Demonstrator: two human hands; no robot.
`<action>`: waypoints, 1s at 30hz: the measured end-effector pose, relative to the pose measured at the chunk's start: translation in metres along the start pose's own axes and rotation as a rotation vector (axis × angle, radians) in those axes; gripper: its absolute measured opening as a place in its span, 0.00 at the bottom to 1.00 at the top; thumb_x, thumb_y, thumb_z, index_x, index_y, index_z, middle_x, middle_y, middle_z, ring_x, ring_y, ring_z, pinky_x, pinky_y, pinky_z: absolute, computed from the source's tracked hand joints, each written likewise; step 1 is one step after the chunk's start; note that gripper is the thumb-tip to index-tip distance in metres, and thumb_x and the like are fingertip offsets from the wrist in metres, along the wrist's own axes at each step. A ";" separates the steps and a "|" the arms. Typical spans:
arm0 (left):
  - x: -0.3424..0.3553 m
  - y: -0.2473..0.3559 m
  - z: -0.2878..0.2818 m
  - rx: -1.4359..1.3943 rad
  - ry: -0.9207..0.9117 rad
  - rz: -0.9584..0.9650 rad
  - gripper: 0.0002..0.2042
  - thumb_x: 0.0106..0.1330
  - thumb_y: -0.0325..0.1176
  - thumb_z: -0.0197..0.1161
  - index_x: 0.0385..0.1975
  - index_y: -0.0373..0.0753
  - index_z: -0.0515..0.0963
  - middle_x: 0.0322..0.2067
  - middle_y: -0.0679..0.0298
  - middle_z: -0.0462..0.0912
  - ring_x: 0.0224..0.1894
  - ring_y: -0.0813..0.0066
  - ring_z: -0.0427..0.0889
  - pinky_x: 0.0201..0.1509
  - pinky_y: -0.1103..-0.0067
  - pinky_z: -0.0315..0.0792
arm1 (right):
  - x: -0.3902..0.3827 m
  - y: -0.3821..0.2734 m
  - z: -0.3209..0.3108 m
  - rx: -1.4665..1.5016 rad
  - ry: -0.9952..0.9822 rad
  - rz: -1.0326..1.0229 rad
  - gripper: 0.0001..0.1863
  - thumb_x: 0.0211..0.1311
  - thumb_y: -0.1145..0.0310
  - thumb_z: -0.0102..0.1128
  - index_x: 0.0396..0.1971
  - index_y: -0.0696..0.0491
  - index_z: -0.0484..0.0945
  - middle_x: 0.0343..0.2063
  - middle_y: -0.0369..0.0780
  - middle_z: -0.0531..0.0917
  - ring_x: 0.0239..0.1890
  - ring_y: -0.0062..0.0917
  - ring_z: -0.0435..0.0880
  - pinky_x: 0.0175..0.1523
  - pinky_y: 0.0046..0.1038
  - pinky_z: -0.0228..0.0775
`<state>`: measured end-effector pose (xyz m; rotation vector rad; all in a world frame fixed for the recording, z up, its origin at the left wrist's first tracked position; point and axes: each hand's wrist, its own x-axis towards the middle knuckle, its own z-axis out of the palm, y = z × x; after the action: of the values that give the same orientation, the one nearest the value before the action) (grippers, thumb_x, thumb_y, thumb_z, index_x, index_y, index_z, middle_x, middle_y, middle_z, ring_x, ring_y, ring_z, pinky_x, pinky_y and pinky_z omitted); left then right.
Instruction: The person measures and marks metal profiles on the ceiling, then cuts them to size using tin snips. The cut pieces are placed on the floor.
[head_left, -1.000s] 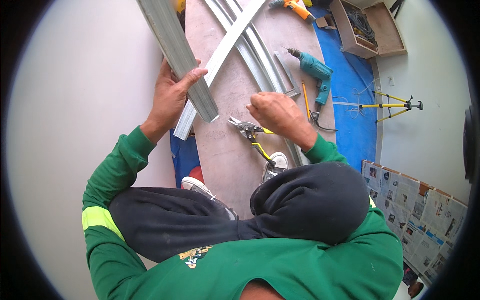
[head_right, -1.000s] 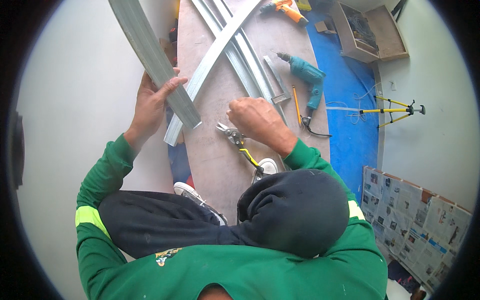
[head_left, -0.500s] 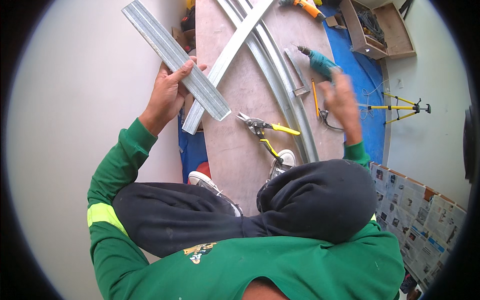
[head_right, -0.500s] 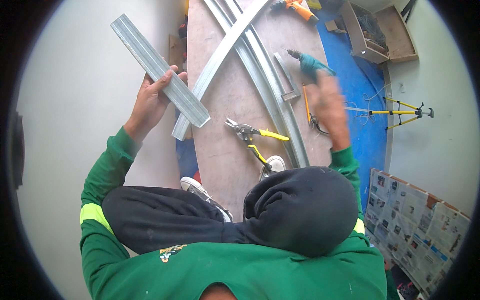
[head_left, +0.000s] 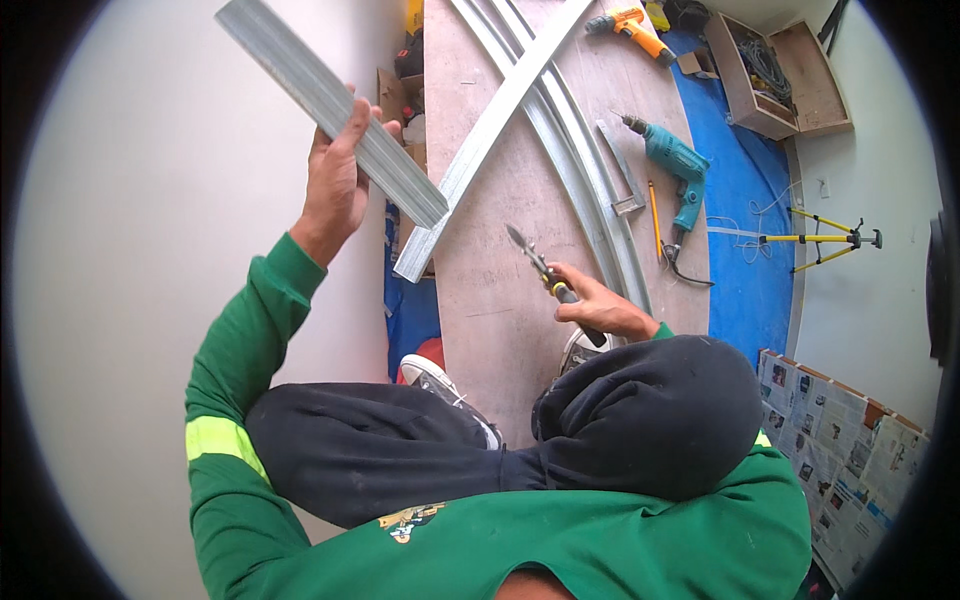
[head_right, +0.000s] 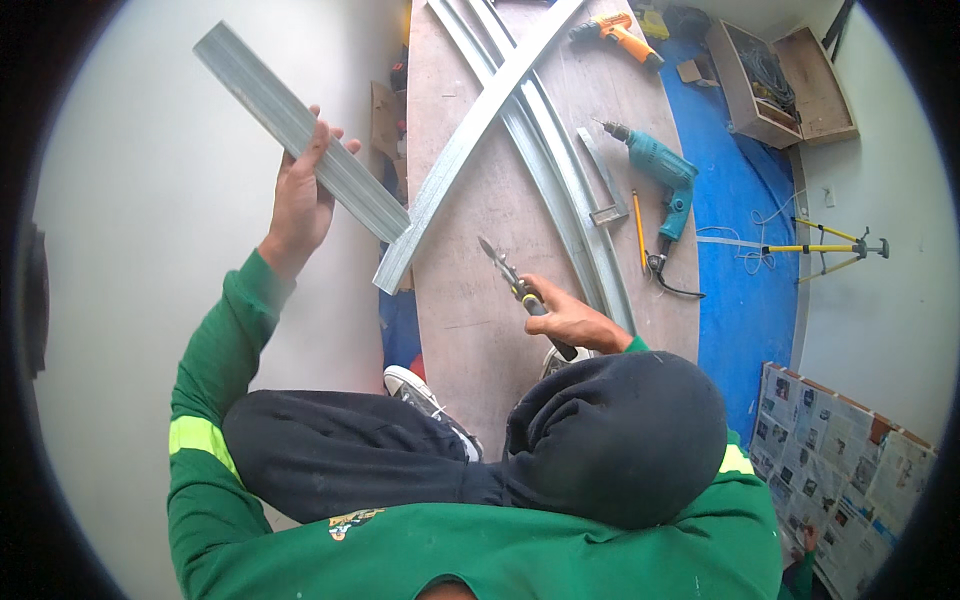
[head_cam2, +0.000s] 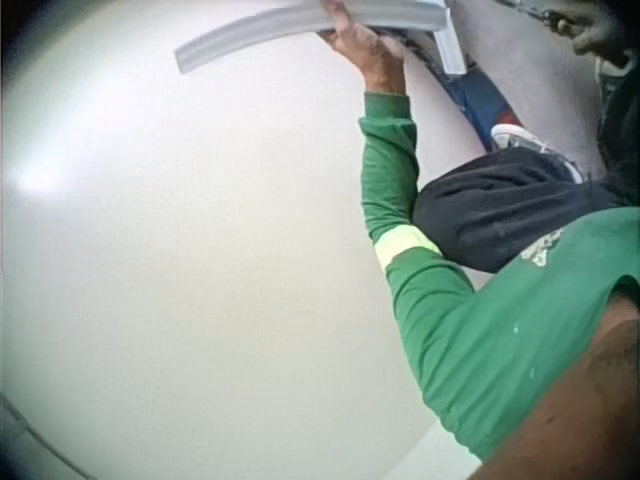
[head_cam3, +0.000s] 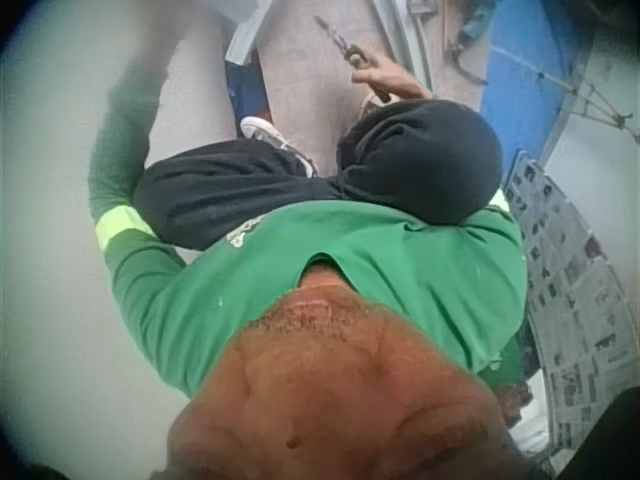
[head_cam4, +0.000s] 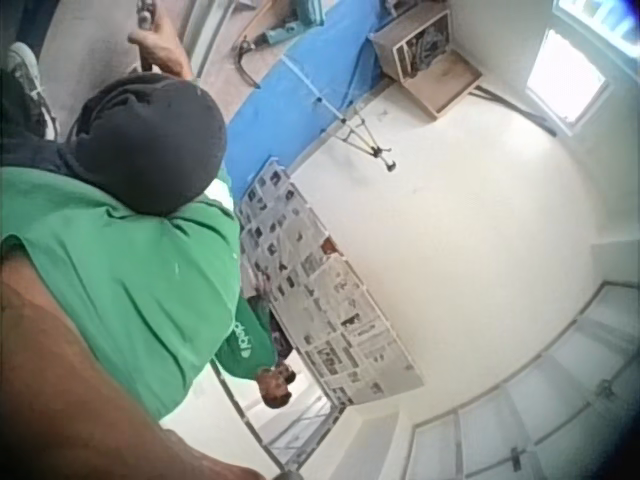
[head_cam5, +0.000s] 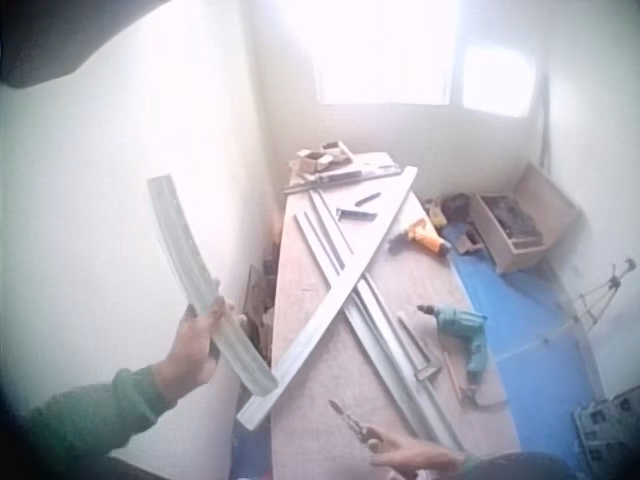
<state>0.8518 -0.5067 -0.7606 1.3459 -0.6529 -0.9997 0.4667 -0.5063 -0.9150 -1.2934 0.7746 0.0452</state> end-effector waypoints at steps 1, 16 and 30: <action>0.008 0.003 0.004 0.022 -0.012 0.030 0.34 0.81 0.49 0.66 0.79 0.47 0.59 0.53 0.64 0.75 0.59 0.65 0.83 0.65 0.65 0.81 | -0.005 -0.009 -0.004 0.129 -0.029 0.037 0.41 0.55 0.70 0.64 0.73 0.55 0.67 0.58 0.43 0.74 0.64 0.33 0.72 0.72 0.35 0.62; 0.061 -0.037 0.093 -0.336 -0.017 0.164 0.19 0.79 0.48 0.68 0.52 0.40 0.72 0.38 0.62 0.80 0.31 0.73 0.87 0.37 0.72 0.88 | -0.070 -0.062 0.007 0.738 -0.138 0.195 0.36 0.53 0.74 0.61 0.68 0.56 0.73 0.60 0.44 0.81 0.63 0.32 0.80 0.75 0.39 0.67; 0.054 -0.049 0.099 -0.274 0.100 0.295 0.18 0.79 0.45 0.70 0.50 0.39 0.72 0.37 0.61 0.80 0.28 0.73 0.86 0.30 0.73 0.84 | -0.030 -0.079 -0.023 0.139 0.017 0.021 0.23 0.54 0.71 0.67 0.52 0.53 0.77 0.41 0.35 0.77 0.47 0.24 0.75 0.56 0.30 0.68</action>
<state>0.7812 -0.5979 -0.8019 1.0182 -0.5945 -0.7474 0.4681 -0.5394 -0.8344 -1.1549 0.7920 -0.0026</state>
